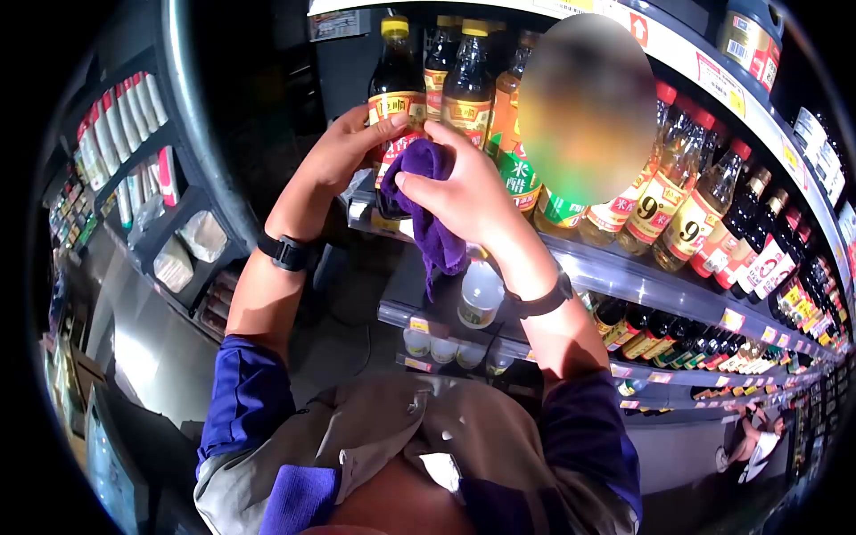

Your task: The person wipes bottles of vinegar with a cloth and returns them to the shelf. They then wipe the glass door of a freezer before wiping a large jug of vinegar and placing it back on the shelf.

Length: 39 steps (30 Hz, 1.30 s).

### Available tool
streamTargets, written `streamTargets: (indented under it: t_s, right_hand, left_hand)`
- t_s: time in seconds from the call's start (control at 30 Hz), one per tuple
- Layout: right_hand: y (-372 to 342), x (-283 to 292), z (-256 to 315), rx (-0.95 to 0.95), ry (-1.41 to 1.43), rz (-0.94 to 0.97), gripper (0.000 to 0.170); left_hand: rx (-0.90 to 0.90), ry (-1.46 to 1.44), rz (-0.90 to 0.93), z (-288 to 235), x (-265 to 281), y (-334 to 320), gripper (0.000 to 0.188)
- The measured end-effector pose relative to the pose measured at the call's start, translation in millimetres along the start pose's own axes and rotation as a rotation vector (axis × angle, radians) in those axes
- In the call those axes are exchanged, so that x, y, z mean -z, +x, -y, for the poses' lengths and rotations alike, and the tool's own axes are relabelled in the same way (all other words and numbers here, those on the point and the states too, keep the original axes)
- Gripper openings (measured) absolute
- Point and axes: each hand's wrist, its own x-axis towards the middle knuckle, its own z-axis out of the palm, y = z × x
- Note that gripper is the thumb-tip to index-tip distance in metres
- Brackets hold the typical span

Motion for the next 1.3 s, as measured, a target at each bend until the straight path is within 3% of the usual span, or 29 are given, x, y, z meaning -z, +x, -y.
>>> streamTargets:
  t_s: [0.1, 0.23, 0.33, 0.43, 0.57, 0.73, 0.77, 0.83, 0.97, 1.03, 1.07, 1.1, 1.2, 1.3]
  right_hand:
    - [4, 2, -10, 0.068, -0.041, -0.099, 0.053]
    - [8, 7, -17, 0.060, 0.016, -0.109, 0.049]
    - [7, 10, -17, 0.036, 0.036, -0.083, 0.033]
    - [6, 11, -23, 0.008, 0.009, -0.091, 0.030]
    - [3, 8, -26, -0.046, 0.128, -0.086, 0.038]
    - [-6, 5, -29, -0.076, 0.022, -0.157, 0.047]
    - [-3, 10, -41, -0.010, -0.118, -0.151, 0.055]
    - [-4, 11, -41, -0.072, -0.216, -0.155, 0.064]
    - [-14, 4, -24, -0.042, -0.230, -0.145, 0.074]
    - [-19, 2, -22, -0.056, -0.343, -0.169, 0.081]
    - [-21, 2, -34, -0.085, -0.487, -0.206, 0.095]
    - [-23, 2, -34, -0.090, -0.482, -0.205, 0.095]
    - [-26, 1, -36, -0.103, -0.443, -0.173, 0.090]
    - [-33, -2, -33, -0.110, -0.481, -0.180, 0.093]
  left_hand:
    - [-0.133, 0.014, -0.029, 12, -1, 18, 0.052]
    - [-0.174, 0.099, 0.018, 11, 1, 25, 0.053]
    - [-0.213, -0.007, 0.037, 23, -2, 31, 0.057]
    - [-0.219, -0.057, 0.056, 30, -1, 33, 0.058]
    - [-0.264, -0.010, 0.002, 42, -10, 34, 0.064]
    - [-0.256, 0.008, -0.079, 43, -27, 30, 0.066]
    - [-0.265, 0.038, -0.094, 42, -29, 31, 0.066]
    - [-0.292, 0.114, -0.092, 47, -35, 34, 0.059]
    - [-0.274, 0.119, -0.161, 52, -42, 37, 0.069]
    - [-0.258, 0.300, -0.248, 38, -48, 25, 0.070]
    - [-0.277, 0.358, -0.205, 47, -43, 31, 0.069]
    - [-0.270, 0.361, -0.203, 50, -45, 29, 0.069]
    - [-0.294, -0.004, -0.013, 59, -52, 26, 0.065]
    - [-0.189, -0.115, -0.004, 67, -57, 22, 0.058]
